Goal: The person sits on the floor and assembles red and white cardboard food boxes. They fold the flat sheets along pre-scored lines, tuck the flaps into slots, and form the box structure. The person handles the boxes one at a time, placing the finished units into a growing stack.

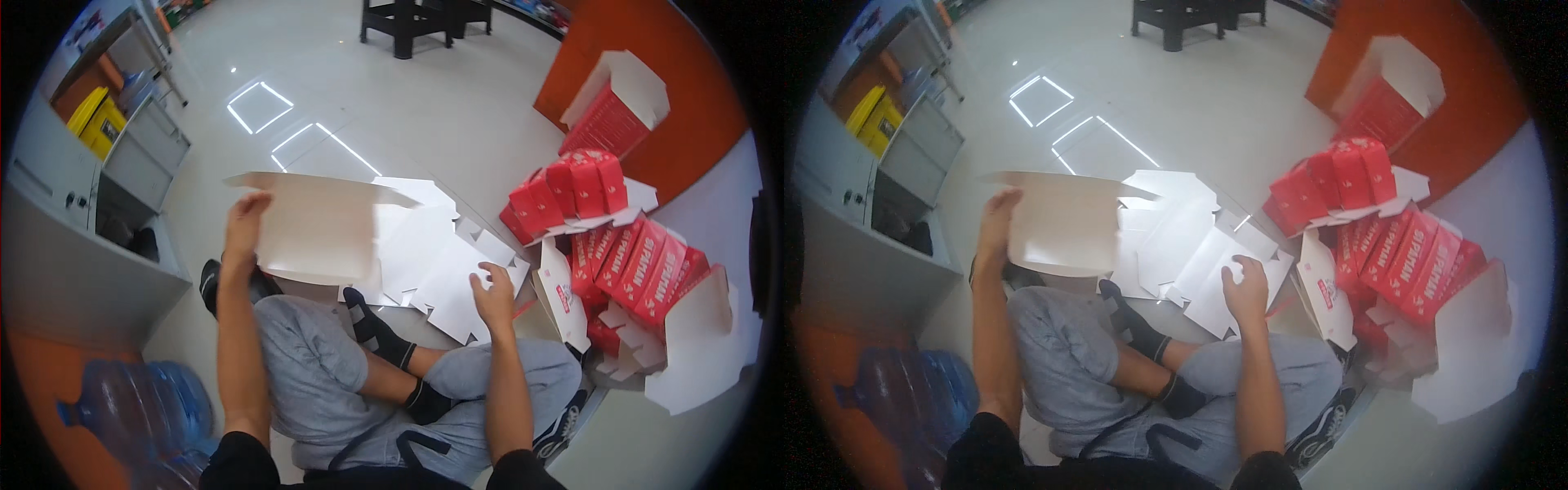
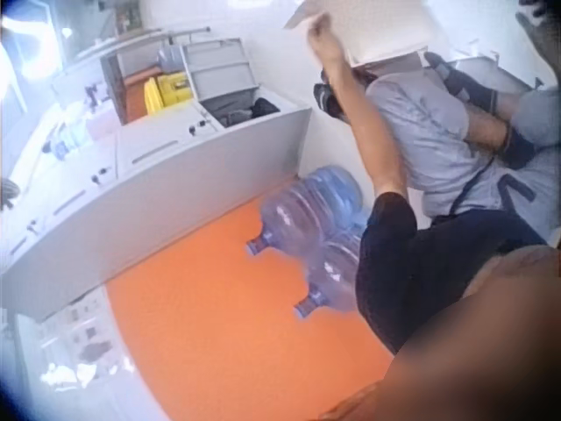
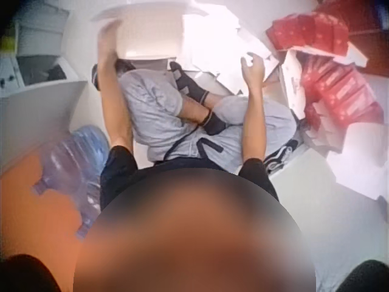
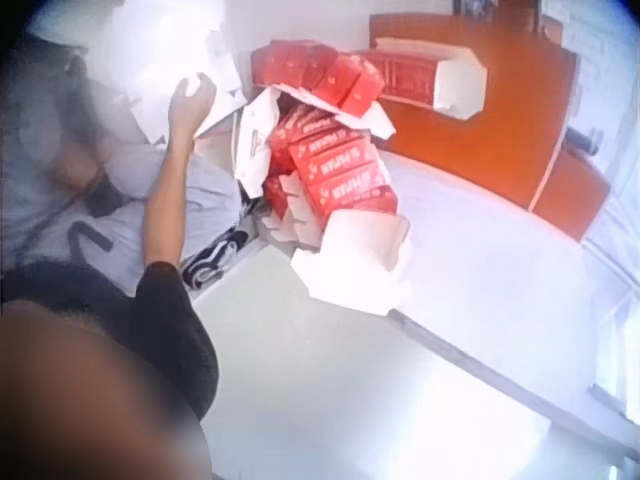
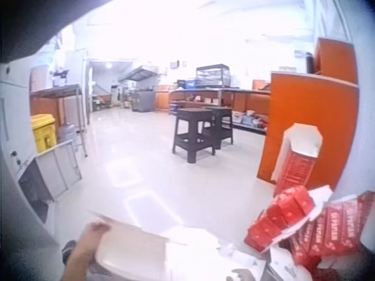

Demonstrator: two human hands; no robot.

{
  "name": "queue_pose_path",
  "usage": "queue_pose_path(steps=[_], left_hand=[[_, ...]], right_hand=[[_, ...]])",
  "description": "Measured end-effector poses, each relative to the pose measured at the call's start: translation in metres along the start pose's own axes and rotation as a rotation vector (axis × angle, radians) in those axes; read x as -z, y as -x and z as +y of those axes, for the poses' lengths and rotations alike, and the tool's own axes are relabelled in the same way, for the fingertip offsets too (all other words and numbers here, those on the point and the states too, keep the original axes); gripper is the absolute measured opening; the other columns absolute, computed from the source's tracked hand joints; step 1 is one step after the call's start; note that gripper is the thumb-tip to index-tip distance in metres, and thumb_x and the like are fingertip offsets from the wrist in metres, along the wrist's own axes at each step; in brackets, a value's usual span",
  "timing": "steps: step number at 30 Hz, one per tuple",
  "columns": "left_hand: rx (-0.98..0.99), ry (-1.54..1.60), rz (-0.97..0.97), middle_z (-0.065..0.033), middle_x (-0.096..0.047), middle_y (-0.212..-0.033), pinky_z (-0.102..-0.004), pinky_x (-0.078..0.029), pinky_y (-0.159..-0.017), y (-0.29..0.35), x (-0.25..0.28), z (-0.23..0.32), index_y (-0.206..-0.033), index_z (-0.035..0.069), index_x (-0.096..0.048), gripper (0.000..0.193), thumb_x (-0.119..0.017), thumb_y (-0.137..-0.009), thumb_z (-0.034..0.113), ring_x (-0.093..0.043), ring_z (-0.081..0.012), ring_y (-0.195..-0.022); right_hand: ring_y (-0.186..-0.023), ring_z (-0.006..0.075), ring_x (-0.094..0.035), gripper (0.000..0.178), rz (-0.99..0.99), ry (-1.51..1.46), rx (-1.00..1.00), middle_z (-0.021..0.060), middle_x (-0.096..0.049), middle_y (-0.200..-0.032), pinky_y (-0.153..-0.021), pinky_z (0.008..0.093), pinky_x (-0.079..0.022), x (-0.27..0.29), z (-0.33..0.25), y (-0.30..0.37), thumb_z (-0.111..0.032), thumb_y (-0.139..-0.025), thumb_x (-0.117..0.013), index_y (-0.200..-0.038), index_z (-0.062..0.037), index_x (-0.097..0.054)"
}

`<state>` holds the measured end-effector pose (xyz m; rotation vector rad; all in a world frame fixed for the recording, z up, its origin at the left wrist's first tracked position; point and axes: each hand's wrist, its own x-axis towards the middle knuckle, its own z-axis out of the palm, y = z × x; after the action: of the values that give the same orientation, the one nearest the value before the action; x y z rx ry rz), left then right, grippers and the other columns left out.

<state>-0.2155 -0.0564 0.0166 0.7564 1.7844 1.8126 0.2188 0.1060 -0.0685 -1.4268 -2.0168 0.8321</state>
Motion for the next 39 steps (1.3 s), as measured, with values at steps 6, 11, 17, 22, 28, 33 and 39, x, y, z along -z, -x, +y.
queue_pose_path(steps=[6,11,17,22,28,33,39], left_hand=[[0.289,-0.420,0.037,-0.0156,-0.067,-0.112,-0.0354,-0.052,-0.088,-0.045,0.069,-0.016,-0.125,-0.004,-0.061,0.044,-0.063,-0.098,0.030,-0.066,-0.0225,-0.103],[-0.179,-0.893,0.343,-0.0259,-0.062,-0.128,-0.0432,-0.046,-0.102,-0.022,0.043,-0.056,-0.135,-0.007,-0.054,0.059,-0.068,-0.095,0.033,-0.063,-0.0359,-0.115],[-0.027,-0.457,-0.249,-0.0087,-0.065,-0.112,-0.0316,-0.049,-0.084,0.088,-0.119,-0.042,-0.132,0.005,-0.057,0.043,-0.065,-0.098,0.029,-0.058,-0.0179,-0.096],[0.749,-0.177,-0.364,-0.0239,-0.056,-0.129,-0.0362,-0.048,-0.095,0.140,-0.188,-0.082,-0.145,-0.007,-0.033,0.087,-0.079,-0.086,0.036,-0.059,-0.0273,-0.112],[0.419,-0.396,0.113,-0.0261,-0.025,-0.148,-0.0412,-0.041,-0.108,0.134,-0.202,-0.096,-0.153,0.000,-0.016,0.101,-0.082,-0.076,0.009,-0.041,-0.0391,-0.130],[-0.121,-0.558,0.027,-0.0258,-0.023,-0.154,-0.0453,-0.034,-0.115,0.096,-0.183,-0.111,-0.157,0.013,-0.017,0.104,-0.070,-0.072,-0.012,-0.035,-0.0445,-0.138],[-0.297,-0.608,-0.410,-0.0268,-0.015,-0.161,-0.0477,-0.039,-0.115,0.048,-0.171,-0.115,-0.159,0.010,-0.014,0.107,-0.074,-0.072,-0.009,-0.032,-0.0437,-0.145]], right_hand=[[-0.145,0.0479,-0.026,0.106,-0.113,0.379,-0.603,0.0258,-0.018,-0.161,-0.112,0.0586,-0.035,-0.022,0.013,-0.012,-0.037,-0.080,-0.078,-0.159,-0.0064,-0.014],[-0.150,0.0471,-0.018,0.113,-0.005,0.385,-0.889,0.0256,-0.017,-0.162,-0.117,0.0605,-0.027,-0.019,0.045,-0.018,-0.036,-0.076,-0.078,-0.160,-0.0064,-0.009],[-0.136,0.0431,-0.044,0.099,0.085,0.422,-0.741,0.0270,-0.048,-0.144,-0.114,0.0516,-0.036,-0.044,0.105,-0.023,-0.023,-0.076,-0.076,-0.155,0.0013,-0.021],[-0.108,0.0319,-0.065,0.079,0.148,-0.582,-0.596,0.0240,-0.059,-0.127,-0.096,0.0417,-0.053,-0.046,0.108,-0.021,0.003,-0.078,-0.075,-0.146,0.0054,-0.034],[-0.108,0.0276,-0.063,0.059,-0.004,-1.014,-0.564,0.0156,-0.062,-0.121,-0.091,0.0378,-0.054,-0.064,0.056,0.014,0.007,-0.080,-0.071,-0.133,0.0048,-0.046],[-0.119,0.0320,-0.057,0.074,-0.263,-0.833,-0.859,0.0172,-0.055,-0.134,-0.101,0.0445,-0.050,-0.053,0.024,0.018,-0.001,-0.079,-0.076,-0.142,0.0040,-0.037],[-0.123,0.0434,-0.055,0.095,0.270,0.230,-0.230,0.0272,-0.050,-0.139,-0.104,0.0492,-0.047,-0.057,0.062,-0.018,-0.021,-0.069,-0.088,-0.145,0.0029,-0.036]])
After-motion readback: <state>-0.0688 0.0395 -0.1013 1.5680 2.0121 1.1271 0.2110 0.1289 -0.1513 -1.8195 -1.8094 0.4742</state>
